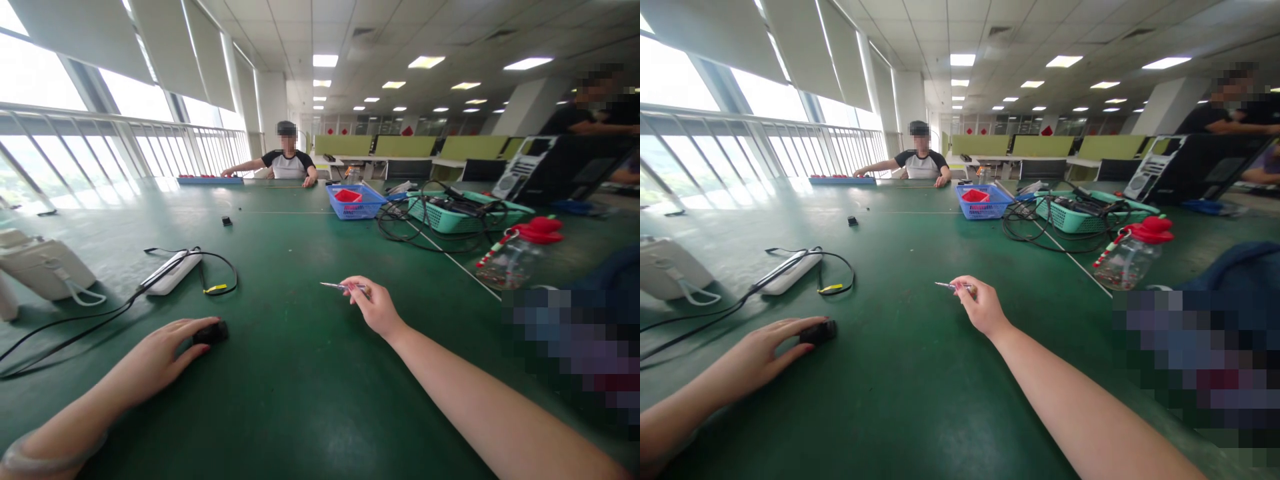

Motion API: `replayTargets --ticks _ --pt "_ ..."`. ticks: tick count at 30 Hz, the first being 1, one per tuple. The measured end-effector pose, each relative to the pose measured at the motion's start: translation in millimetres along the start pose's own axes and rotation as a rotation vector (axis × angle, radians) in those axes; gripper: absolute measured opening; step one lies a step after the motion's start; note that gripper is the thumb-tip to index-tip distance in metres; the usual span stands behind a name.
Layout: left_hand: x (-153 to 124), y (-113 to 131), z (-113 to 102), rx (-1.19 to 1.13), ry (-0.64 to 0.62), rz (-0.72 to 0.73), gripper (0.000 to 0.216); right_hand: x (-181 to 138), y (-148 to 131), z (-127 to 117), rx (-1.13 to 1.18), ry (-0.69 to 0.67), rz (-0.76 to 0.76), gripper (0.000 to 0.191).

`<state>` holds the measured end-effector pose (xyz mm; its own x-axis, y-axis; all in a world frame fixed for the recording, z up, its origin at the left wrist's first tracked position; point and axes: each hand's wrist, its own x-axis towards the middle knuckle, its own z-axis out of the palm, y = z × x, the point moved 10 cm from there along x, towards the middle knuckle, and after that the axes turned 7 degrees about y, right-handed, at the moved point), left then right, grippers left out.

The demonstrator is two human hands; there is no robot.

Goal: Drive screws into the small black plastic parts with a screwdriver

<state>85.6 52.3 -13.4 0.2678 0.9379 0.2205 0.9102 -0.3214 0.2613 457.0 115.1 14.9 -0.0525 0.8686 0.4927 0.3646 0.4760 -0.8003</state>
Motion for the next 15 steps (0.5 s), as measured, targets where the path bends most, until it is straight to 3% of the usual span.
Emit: replayTargets --ticks 6,11,15 --pt "28.7 78.4 12.5 0.004 -0.037 0.210 0.038 -0.7 -0.2 0.0 -0.002 -0.002 0.008 0.031" --pt "80.8 144.1 35.5 0.003 -0.045 0.360 0.031 -1.4 -1.7 -0.7 -0.005 0.009 -0.021 0.031" --pt "119.6 186.4 53.9 0.003 -0.004 0.369 0.029 -0.2 -0.6 -6.4 -0.043 0.066 -0.038 0.030"
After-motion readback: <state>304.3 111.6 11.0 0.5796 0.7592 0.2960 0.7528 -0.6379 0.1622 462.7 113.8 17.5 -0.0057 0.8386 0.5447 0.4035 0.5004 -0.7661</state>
